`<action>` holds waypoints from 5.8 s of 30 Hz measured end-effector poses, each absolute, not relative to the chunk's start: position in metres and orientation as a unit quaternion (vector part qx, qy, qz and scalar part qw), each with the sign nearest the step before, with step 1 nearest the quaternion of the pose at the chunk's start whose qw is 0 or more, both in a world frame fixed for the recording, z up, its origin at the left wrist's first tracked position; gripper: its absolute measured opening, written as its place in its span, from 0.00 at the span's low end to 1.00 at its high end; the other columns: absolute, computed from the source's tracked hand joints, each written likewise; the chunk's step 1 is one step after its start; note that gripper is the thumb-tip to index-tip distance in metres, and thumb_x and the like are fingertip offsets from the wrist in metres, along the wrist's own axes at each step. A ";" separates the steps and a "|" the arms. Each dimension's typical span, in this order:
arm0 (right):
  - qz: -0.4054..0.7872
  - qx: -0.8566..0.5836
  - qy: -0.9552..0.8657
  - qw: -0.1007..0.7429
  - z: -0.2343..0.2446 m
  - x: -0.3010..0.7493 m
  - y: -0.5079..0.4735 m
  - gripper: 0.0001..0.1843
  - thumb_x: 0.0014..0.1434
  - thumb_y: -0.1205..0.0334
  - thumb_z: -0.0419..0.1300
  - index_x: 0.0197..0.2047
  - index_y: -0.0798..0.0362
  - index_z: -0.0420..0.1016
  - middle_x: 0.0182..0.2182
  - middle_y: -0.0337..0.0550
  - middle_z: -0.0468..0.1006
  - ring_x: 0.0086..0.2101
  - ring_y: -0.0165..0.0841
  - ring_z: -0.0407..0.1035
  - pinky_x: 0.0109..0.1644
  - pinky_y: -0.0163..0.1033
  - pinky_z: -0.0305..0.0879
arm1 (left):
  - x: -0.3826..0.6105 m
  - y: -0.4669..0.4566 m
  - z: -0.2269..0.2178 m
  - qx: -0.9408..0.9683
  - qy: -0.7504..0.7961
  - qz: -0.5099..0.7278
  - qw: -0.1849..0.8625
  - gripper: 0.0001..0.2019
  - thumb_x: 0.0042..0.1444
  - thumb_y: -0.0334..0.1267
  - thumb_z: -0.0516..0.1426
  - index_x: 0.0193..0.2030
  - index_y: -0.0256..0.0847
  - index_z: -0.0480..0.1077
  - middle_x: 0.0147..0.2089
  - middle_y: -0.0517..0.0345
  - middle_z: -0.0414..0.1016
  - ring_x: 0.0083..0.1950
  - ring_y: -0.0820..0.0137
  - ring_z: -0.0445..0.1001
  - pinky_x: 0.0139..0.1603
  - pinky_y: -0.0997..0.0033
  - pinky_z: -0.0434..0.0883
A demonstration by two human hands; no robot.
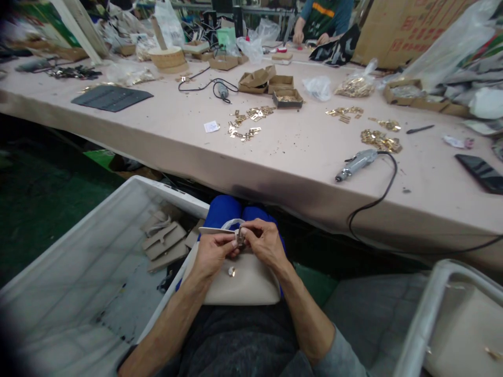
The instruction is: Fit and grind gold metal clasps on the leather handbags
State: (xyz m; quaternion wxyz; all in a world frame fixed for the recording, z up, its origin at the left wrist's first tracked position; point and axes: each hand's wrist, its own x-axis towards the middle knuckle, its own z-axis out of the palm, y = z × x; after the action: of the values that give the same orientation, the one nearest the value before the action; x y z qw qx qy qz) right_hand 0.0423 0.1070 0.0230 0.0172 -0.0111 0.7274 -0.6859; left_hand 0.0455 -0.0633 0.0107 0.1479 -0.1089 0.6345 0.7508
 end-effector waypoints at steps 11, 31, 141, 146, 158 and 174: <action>-0.603 -0.041 0.796 0.033 0.026 0.042 0.103 0.11 0.62 0.55 0.66 0.40 0.51 0.88 0.30 0.44 0.77 0.30 0.34 0.72 0.32 0.37 0.68 | 0.049 -0.070 0.009 -0.079 0.647 0.740 0.166 0.14 0.44 0.36 0.67 0.39 0.34 0.86 0.31 0.47 0.83 0.25 0.71 0.74 0.28 0.74 0.71; -0.584 -0.011 0.808 0.077 0.025 0.057 0.090 0.23 0.59 0.60 0.65 0.58 0.56 0.80 0.32 0.41 0.80 0.30 0.34 0.73 0.35 0.38 0.69 | 0.048 -0.062 0.004 -0.158 0.628 0.753 0.118 0.14 0.42 0.43 0.70 0.29 0.32 0.82 0.19 0.53 0.75 0.19 0.73 0.70 0.19 0.79 0.62; -0.798 0.195 0.556 0.124 -0.006 0.084 0.085 0.21 0.38 0.59 0.76 0.34 0.57 0.76 0.25 0.43 0.79 0.23 0.29 0.69 0.26 0.31 0.61 | 0.048 -0.058 -0.013 -0.245 0.441 0.817 0.279 0.10 0.41 0.28 0.71 0.30 0.29 0.76 0.24 0.56 0.72 0.23 0.74 0.68 0.24 0.76 0.65; -0.774 0.189 0.593 0.117 -0.007 0.085 0.085 0.22 0.40 0.57 0.76 0.36 0.55 0.74 0.27 0.43 0.79 0.24 0.31 0.70 0.29 0.34 0.64 | 0.046 -0.058 -0.016 -0.244 0.450 0.816 0.268 0.10 0.41 0.28 0.71 0.30 0.29 0.77 0.24 0.56 0.72 0.22 0.75 0.67 0.23 0.77 0.63; -0.433 -0.236 0.856 -0.157 -0.004 0.079 0.101 0.10 0.69 0.67 0.60 0.51 0.50 0.79 0.48 0.51 0.76 0.45 0.39 0.71 0.49 0.45 0.71 | 0.042 -0.059 -0.012 -0.248 0.403 0.841 0.263 0.09 0.41 0.28 0.69 0.28 0.30 0.75 0.25 0.58 0.70 0.22 0.79 0.63 0.21 0.80 0.63; -0.582 -0.054 0.809 -0.052 0.016 0.035 0.105 0.19 0.72 0.53 0.56 0.30 0.53 0.73 0.26 0.38 0.72 0.27 0.30 0.65 0.34 0.36 0.59 | 0.068 -0.046 0.012 -0.088 0.715 0.689 -0.080 0.12 0.57 0.44 0.68 0.36 0.37 0.75 0.30 0.57 0.77 0.25 0.74 0.72 0.26 0.77 0.69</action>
State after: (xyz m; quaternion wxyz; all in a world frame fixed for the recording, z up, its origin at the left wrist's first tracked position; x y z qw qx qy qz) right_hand 0.0346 0.1050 0.0161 -0.0516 -0.0540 0.8094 -0.5825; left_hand 0.0678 -0.0461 0.0120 -0.0802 -0.0878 0.7149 0.6890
